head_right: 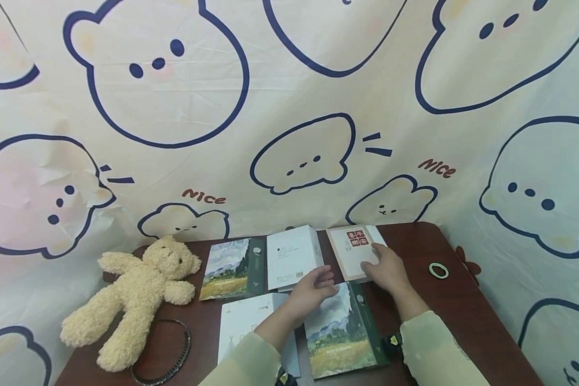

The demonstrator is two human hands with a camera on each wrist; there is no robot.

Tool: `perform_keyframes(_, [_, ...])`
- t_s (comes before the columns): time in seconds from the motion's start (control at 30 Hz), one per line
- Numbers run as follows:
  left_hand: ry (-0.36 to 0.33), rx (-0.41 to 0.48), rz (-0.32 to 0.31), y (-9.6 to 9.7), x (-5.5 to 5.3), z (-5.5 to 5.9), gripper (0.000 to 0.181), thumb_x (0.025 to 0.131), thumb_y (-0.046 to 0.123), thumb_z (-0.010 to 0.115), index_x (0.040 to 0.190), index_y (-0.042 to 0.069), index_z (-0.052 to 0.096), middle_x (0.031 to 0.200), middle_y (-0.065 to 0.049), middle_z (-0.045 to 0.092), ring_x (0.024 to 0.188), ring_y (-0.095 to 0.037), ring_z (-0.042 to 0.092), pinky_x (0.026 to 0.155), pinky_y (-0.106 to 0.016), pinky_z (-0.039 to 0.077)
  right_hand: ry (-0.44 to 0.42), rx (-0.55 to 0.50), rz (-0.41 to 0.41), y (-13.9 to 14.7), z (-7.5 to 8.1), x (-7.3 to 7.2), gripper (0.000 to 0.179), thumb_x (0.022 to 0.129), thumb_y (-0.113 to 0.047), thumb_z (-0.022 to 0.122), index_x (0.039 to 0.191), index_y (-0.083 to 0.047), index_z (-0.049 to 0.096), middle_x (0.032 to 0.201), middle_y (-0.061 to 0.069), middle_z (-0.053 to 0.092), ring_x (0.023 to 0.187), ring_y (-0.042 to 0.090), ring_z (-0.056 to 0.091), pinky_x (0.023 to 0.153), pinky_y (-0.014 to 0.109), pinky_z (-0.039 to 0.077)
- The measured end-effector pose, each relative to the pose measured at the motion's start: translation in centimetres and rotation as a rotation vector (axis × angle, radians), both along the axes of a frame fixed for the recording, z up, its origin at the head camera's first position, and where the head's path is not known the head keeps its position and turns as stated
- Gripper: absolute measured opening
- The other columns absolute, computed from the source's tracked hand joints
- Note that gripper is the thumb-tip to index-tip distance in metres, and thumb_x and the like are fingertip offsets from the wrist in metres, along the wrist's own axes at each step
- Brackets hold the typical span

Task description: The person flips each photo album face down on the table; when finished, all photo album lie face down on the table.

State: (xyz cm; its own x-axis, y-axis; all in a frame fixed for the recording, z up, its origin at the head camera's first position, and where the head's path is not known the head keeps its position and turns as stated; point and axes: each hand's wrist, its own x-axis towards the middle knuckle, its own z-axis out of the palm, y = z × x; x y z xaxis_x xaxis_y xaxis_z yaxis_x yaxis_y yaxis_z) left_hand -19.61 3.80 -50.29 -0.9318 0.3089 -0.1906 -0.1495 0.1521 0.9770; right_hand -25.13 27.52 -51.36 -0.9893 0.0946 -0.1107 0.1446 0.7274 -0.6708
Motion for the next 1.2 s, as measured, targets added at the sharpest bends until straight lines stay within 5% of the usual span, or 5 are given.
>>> perform_keyframes(0.43, [-0.012,-0.027,0.009,2.1,-1.1,0.3,0.069,0.096,0.026,0.074,0.155,0.005,0.046,0.148,-0.014,0.056,0.138,-0.03,0.053,0.111,-0.048,0.046,0.0,0.091,0.036,1.1,-0.5,-0.1,0.073,0.094,-0.023,0.072,0.153,0.007,0.041,0.152,0.035,0.042,0.134,0.052,0.046,0.107,0.068,0.041])
perform_keyframes(0.8, [-0.063,0.183,-0.018,3.1,-2.3,-0.2,0.077,0.096,0.017,0.071,0.159,-0.003,0.032,0.146,-0.021,0.057,0.124,-0.024,0.063,0.111,-0.049,0.045,0.016,0.086,0.054,1.4,-0.8,0.0,0.072,0.095,-0.024,0.072,0.15,0.011,0.042,0.15,0.036,0.045,0.134,0.053,0.047,0.104,0.066,0.044])
perform_keyframes(1.2, [-0.099,0.162,0.019,3.3,-2.8,-0.4,0.083,0.094,0.021,0.074,0.16,-0.004,0.031,0.146,-0.023,0.054,0.127,-0.029,0.06,0.11,-0.051,0.046,0.022,0.109,0.087,1.5,-1.0,-0.1,0.07,0.096,-0.024,0.071,0.148,0.013,0.044,0.149,0.037,0.044,0.134,0.053,0.046,0.109,0.067,0.039])
